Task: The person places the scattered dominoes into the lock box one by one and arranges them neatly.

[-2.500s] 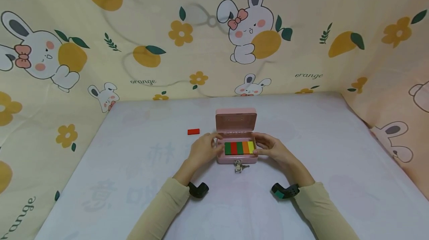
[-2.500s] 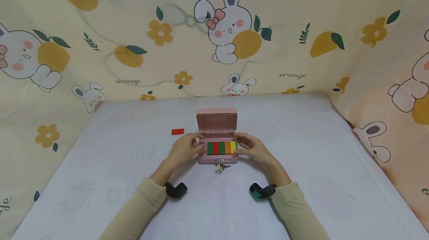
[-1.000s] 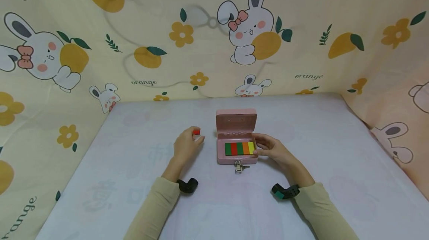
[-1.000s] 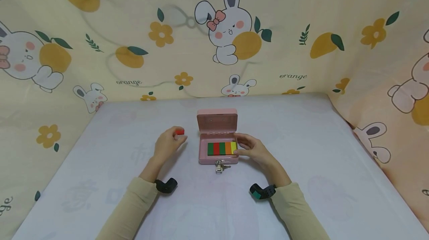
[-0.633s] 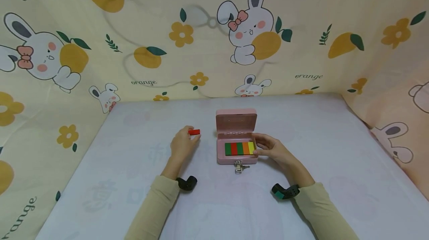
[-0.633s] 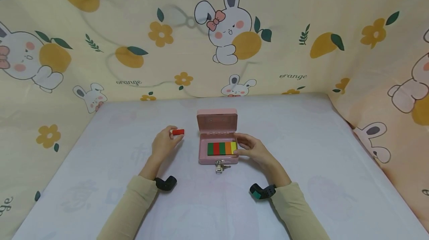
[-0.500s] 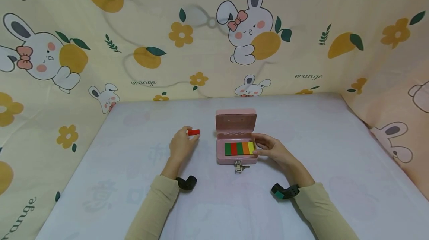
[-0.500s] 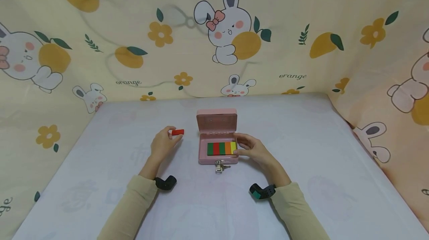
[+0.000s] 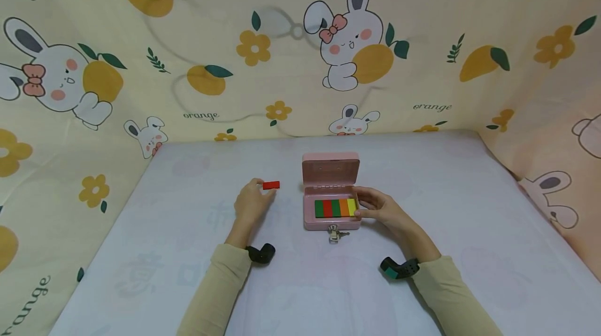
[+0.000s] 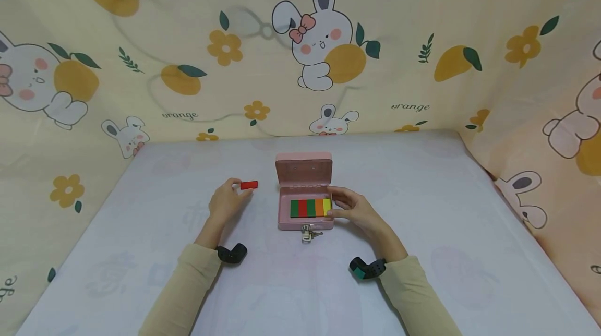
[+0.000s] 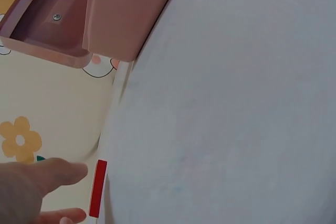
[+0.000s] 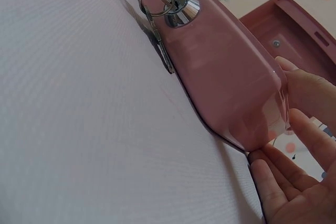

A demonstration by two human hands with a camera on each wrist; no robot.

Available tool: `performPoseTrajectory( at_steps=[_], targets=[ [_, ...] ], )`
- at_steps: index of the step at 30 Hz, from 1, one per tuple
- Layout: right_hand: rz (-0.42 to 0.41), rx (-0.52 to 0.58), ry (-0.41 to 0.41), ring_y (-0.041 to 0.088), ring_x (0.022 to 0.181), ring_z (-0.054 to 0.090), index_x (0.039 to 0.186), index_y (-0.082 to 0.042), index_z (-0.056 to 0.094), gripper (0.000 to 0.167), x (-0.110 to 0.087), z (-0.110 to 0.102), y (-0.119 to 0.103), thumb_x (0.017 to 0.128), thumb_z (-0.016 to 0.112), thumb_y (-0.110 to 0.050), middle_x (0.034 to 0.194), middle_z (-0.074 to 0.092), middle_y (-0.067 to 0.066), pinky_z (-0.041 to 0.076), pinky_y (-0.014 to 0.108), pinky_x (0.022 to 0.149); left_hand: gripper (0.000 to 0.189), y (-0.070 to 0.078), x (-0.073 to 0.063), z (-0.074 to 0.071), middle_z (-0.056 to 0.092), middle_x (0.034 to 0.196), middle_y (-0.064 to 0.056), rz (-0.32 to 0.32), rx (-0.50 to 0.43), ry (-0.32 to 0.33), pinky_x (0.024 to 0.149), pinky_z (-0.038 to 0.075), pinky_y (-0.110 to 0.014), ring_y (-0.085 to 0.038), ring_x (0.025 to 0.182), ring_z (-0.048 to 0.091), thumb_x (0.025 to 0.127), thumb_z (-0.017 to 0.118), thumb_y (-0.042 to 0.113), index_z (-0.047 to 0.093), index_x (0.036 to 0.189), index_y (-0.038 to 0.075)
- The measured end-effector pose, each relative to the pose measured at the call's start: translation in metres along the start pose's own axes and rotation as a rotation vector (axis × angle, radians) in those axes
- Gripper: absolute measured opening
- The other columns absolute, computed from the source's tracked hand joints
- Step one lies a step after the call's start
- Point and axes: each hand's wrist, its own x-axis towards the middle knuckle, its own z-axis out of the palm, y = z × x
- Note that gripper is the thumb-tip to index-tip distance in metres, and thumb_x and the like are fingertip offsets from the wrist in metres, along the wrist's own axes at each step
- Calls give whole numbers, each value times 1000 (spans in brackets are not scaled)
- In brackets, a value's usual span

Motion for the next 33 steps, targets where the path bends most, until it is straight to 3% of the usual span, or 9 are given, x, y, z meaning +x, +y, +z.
performPoseTrajectory(
  at_steps=[6, 11, 18, 25, 28, 33],
  targets=[
    [6, -2, 2, 42, 143, 34, 146, -5, 36, 67, 0, 0, 0, 89, 68, -16, 154, 35, 20, 35, 47, 111, 50, -2, 2, 0, 67, 123, -13, -48, 1, -36, 59, 44, -32, -31, 94, 65, 87, 66, 42, 60, 124, 10],
    [10, 2, 5, 41, 143, 34, 146, -5, 36, 67, 0, 0, -1, 89, 68, -15, 154, 35, 20, 32, 50, 111, 50, -2, 4, -1, 69, 116, -16, -33, -7, -50, 56, 41, -30, -30, 88, 64, 87, 66, 41, 60, 124, 9],
    [6, 16, 0, 42, 143, 34, 146, -4, 36, 67, 0, 0, 0, 89, 68, -15, 154, 35, 20, 31, 51, 112, 55, -2, 10, 0, 69, 116, -14, -21, -34, -74, 64, 45, -34, -31, 100, 65, 84, 68, 43, 58, 127, 10],
    [24, 10, 8, 41, 143, 35, 146, -5, 36, 66, 0, 1, 0, 89, 67, -14, 154, 36, 20, 29, 55, 114, 56, -2, 15, 2, 68, 102, -12, -13, -46, -100, 60, 38, -27, -23, 85, 59, 81, 73, 43, 59, 127, 15],
    [7, 4, 2, 43, 142, 34, 146, -3, 35, 66, 0, 1, 0, 90, 67, -14, 153, 35, 22, 29, 56, 113, 56, -3, 16, 3, 67, 103, -12, -6, -49, -105, 59, 37, -27, -22, 84, 58, 80, 74, 42, 59, 128, 17],
    [0, 2, -1, 44, 142, 34, 146, -3, 36, 66, 0, 0, 0, 89, 67, -14, 152, 36, 23, 28, 55, 113, 56, -6, 18, 2, 68, 112, -13, -16, -54, -108, 65, 43, -29, -26, 95, 63, 80, 74, 42, 59, 129, 17]
  ],
)
